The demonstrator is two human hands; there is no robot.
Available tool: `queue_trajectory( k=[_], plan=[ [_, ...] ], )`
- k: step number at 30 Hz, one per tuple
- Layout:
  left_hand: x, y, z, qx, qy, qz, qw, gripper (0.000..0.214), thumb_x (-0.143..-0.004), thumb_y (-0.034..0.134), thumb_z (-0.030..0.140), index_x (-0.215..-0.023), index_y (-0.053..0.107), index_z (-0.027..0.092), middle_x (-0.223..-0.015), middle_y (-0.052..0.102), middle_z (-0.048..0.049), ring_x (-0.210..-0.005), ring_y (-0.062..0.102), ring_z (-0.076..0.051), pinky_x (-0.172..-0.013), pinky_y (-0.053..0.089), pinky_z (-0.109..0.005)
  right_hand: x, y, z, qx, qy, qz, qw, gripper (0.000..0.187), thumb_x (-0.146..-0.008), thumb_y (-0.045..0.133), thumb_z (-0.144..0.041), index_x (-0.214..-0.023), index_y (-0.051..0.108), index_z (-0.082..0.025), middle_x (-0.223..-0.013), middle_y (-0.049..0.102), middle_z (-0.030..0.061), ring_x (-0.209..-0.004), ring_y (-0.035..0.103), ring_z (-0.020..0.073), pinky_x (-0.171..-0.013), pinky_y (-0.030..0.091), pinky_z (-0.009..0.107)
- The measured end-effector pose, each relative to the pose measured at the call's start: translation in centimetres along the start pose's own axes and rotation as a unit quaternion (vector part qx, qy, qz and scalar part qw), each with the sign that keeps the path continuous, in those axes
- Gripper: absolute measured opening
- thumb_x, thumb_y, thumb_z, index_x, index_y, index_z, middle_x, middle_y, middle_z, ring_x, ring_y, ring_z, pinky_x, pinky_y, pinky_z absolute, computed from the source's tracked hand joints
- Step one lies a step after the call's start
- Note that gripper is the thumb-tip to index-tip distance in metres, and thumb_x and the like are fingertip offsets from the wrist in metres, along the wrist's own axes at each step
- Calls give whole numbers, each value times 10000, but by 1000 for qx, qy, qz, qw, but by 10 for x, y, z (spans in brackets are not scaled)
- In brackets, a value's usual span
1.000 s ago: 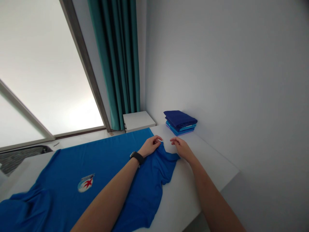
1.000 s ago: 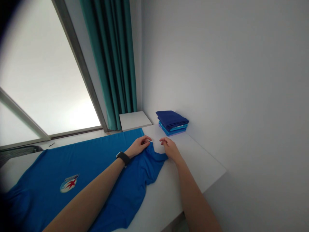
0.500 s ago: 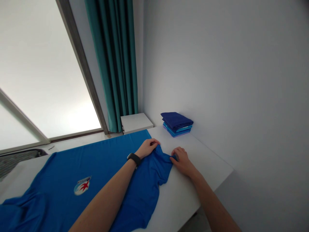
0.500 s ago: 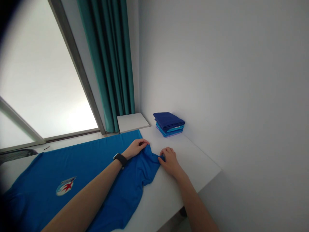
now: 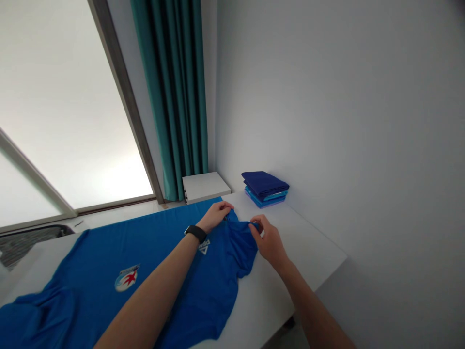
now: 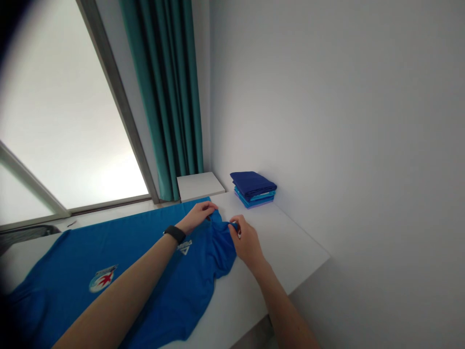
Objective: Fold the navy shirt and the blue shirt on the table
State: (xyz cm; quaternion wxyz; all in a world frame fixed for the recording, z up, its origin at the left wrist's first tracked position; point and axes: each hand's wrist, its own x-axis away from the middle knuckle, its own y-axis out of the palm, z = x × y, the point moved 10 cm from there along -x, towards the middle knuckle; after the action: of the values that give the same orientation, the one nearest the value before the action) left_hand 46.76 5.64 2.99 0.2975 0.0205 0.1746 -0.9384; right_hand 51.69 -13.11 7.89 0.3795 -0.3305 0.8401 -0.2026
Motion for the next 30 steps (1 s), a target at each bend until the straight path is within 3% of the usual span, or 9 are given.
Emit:
queue_trajectory(
  k=[4,7,11,14,18,21,26,30],
  plan=[
    [0,-24,2,-62,-6,-19,998,239,-772,508,295,-843,677,141,-687,613,-6,-615,540,-122,-574,436,-221,-8,25,-56,14,-66,-40,997,179,-922,453,-277,-1062,552,-229,-757,615,-1,-671,573,159,-659,425,262],
    [7,-47,-2,-101,-8,-21,995,254,-770,505,314,-840,680,143,-699,634,-8,-627,552,-133,-595,445,-235,-2,56,-95,-18,-110,-94,989,211,-931,461,-259,-1123,547,-253,-835,638,12,-726,593,174,-704,441,279],
    [23,-69,-17,-164,-17,-18,986,234,-767,523,323,-811,678,154,-643,615,-3,-588,539,-149,-567,431,-252,15,95,-123,-68,-158,-194,966,266,-940,455,-216,-1186,541,-268,-869,655,8,-814,606,178,-775,443,291],
    [36,-78,-28,-199,-17,4,980,237,-790,522,342,-846,669,165,-700,639,-23,-644,570,-176,-611,438,-274,14,98,-103,-66,-134,-195,969,240,-933,430,-182,-1106,586,-240,-875,663,21,-842,600,181,-806,436,304],
    [47,-78,-35,-236,-3,25,971,300,-831,515,394,-989,651,178,-790,666,-39,-717,605,-198,-670,441,-288,4,88,-47,-44,-60,-161,984,246,-905,410,-165,-1026,619,-215,-878,663,38,-826,594,184,-806,442,315],
    [51,-75,-35,-277,13,38,960,294,-848,515,372,-1046,637,192,-807,670,-26,-728,615,-193,-720,440,-299,4,85,-17,-10,-46,-143,989,236,-892,414,-164,-989,624,-211,-898,651,49,-838,575,190,-813,439,326],
    [52,-73,-37,-311,21,38,949,263,-863,504,303,-1062,649,211,-838,677,-19,-755,617,-195,-813,415,-343,10,99,-3,98,-72,-179,976,189,-867,479,-157,-962,631,-216,-911,623,52,-892,549,204,-841,405,340],
    [52,-73,-37,-318,24,34,947,278,-871,488,279,-1078,661,211,-896,681,-40,-794,614,-206,-830,404,-360,-10,110,5,102,-65,-217,969,211,-878,461,-144,-994,624,-209,-888,640,38,-843,570,179,-808,409,304]
  ],
)
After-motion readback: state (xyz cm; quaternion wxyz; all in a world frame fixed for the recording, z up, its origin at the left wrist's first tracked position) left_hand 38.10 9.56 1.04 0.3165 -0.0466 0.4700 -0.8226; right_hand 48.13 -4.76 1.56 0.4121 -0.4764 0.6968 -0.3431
